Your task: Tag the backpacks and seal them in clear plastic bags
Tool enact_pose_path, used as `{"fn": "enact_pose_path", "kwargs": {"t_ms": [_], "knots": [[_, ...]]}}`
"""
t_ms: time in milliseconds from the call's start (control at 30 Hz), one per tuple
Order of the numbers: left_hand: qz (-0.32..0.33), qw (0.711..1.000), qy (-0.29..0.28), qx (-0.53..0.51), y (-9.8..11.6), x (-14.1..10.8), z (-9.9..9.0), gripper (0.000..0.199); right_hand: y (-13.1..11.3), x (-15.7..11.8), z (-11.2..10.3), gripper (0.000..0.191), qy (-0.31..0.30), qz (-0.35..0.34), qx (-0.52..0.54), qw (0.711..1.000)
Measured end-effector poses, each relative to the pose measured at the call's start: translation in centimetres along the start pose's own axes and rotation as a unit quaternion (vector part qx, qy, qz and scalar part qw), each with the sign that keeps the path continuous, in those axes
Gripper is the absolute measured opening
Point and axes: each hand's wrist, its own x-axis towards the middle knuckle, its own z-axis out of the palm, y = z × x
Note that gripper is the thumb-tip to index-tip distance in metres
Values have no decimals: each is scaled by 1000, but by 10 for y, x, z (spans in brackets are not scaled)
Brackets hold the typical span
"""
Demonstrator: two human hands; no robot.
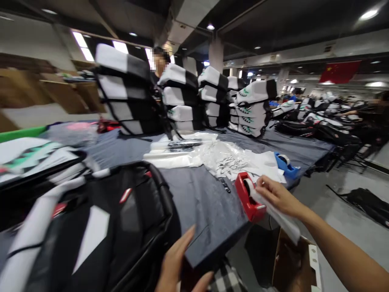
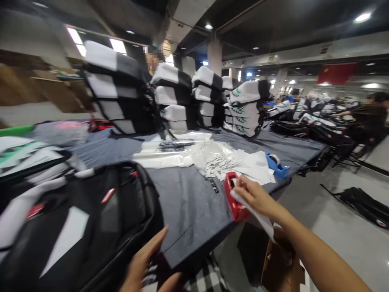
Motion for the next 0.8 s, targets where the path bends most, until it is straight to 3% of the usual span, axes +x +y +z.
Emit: {"fn": "enact_pose_path", "kwargs": {"t_ms": [67, 100, 167, 200, 300, 400, 500, 567, 667, 700, 800], "knots": [[94, 977, -78, -177, 19, -5, 11, 87, -48, -13, 30, 33, -132, -33, 67, 988], [131, 945, -123, -274, 26, -7, 17, 96, -66, -21, 42, 33, -170, -44, 95, 980], [120, 906, -201, -354, 29, -13, 25, 70, -85, -40, 59, 33, -195, -56, 148, 968], [115, 899, -208, -368, 25, -18, 26, 58, -85, -49, 63, 35, -188, -59, 173, 965], [78, 912, -149, -375, -2, -43, 12, 44, -59, -65, 72, 53, -124, -76, 184, 972], [-14, 939, -19, -342, -35, -75, -18, 41, -38, -63, 98, 35, -54, -85, 117, 988], [-75, 961, 88, -250, -58, -99, -46, 42, -51, -55, 142, 26, -16, -34, 114, 993], [-55, 972, 97, -208, -64, -105, -57, 43, -74, -50, 170, 32, -18, -26, 150, 988], [25, 986, 46, -160, -62, -102, -60, 80, -106, -45, 194, 37, -90, -106, 221, 965], [49, 988, 23, -145, -62, -100, -58, 80, -113, -44, 195, 37, -114, -138, 234, 956], [81, 988, -16, -131, -68, -93, -54, 31, -114, -43, 189, 38, -114, -185, 231, 948]]}}
